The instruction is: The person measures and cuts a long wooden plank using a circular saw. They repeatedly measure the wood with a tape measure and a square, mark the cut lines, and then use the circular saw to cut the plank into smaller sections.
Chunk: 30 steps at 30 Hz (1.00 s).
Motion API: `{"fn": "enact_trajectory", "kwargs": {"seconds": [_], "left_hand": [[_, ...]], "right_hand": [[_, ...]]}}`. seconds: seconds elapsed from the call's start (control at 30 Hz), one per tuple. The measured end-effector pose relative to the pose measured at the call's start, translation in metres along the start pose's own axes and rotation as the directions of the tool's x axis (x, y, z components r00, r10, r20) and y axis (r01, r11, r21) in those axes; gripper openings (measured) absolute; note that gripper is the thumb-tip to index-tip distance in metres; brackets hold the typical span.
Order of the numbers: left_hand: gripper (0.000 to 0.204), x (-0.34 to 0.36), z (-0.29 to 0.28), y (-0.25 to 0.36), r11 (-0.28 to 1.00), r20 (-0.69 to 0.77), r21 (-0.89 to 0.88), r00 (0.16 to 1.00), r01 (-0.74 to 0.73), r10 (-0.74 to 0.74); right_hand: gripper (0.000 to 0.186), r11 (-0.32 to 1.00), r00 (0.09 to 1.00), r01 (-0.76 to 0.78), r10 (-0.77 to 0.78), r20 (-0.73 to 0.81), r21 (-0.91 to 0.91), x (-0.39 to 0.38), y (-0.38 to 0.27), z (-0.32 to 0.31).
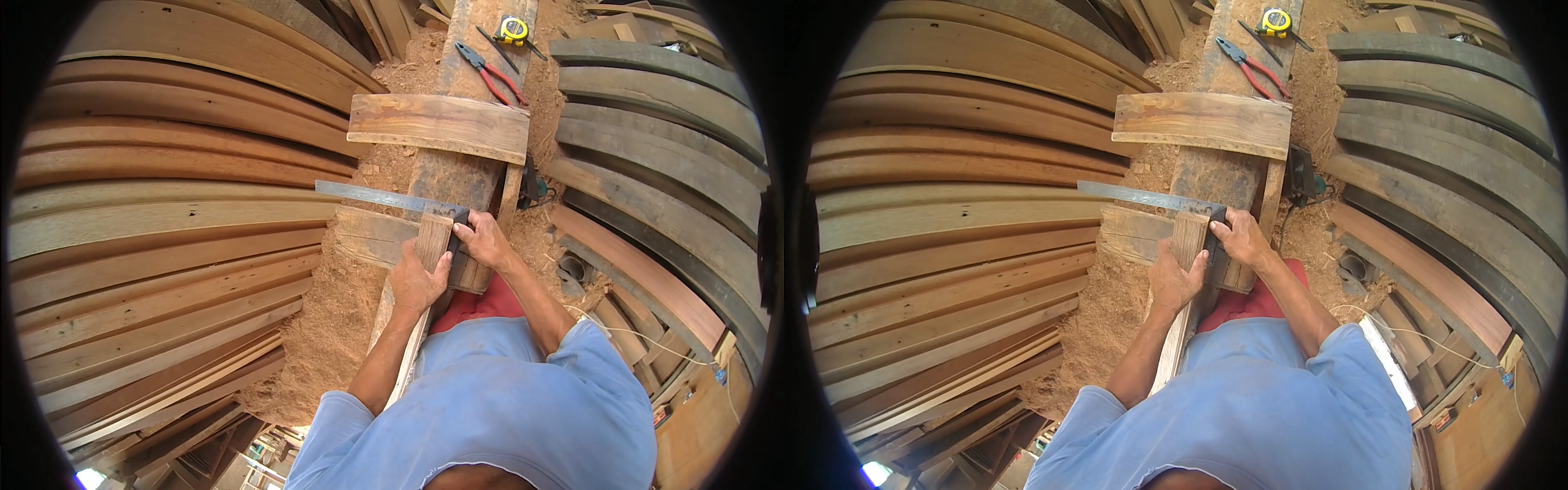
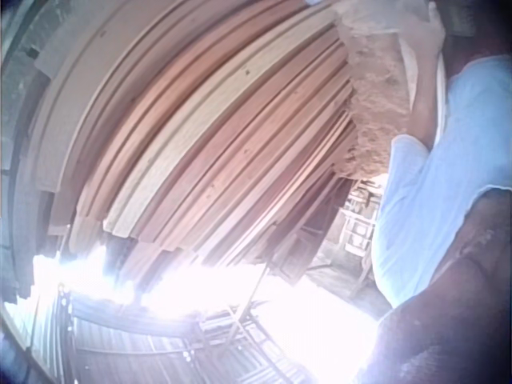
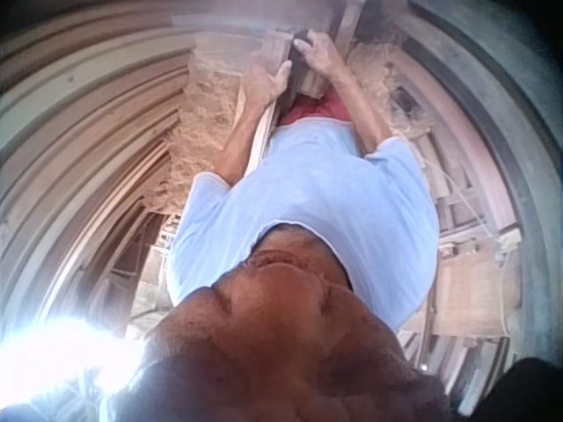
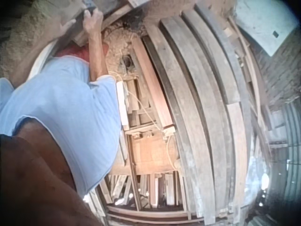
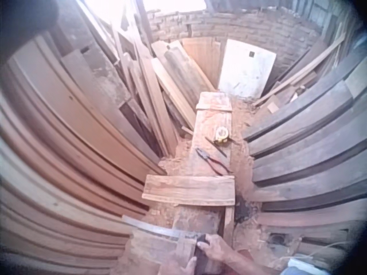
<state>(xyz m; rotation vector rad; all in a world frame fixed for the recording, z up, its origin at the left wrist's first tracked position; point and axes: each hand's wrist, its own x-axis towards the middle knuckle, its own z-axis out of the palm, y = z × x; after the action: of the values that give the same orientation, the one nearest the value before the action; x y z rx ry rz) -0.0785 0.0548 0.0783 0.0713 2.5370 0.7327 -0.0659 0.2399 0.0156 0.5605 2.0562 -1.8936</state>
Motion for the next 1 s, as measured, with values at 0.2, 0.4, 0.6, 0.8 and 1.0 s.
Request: {"fn": "enact_trajectory", "kwargs": {"seconds": [0.2, 0.4, 0.6, 0.8, 1.0], "left_hand": [[0.061, 0.001, 0.001, -0.003, 0.998, -0.049, 0.022, 0.997, -0.053, 0.054], [0.068, 0.000, 0.001, -0.001, 0.999, -0.048, -0.003, 0.997, -0.053, 0.052], [0.066, 0.002, 0.010, -0.016, 0.977, -0.201, -0.117, 0.967, -0.180, 0.154], [0.063, 0.004, -0.002, -0.007, 0.991, -0.033, -0.120, 0.998, -0.056, 0.052], [0.068, 0.006, 0.007, -0.036, 0.974, -0.048, -0.190, 0.992, -0.121, 0.113]], "right_hand": [[0.040, 0.979, 0.999, -0.016, 0.022, 0.026, -0.205, 0.004, -0.005, -0.004], [0.028, 0.993, 0.997, -0.059, 0.064, -0.042, 0.102, -0.015, -0.021, -0.009], [0.024, 0.995, 0.982, 0.060, -0.046, -0.182, 0.074, -0.034, -0.020, -0.018], [0.022, 0.992, 0.961, 0.115, -0.100, -0.257, 0.045, -0.062, -0.056, -0.032], [0.021, 0.981, 0.947, 0.190, -0.170, -0.274, 0.048, -0.073, -0.078, -0.019]]}}
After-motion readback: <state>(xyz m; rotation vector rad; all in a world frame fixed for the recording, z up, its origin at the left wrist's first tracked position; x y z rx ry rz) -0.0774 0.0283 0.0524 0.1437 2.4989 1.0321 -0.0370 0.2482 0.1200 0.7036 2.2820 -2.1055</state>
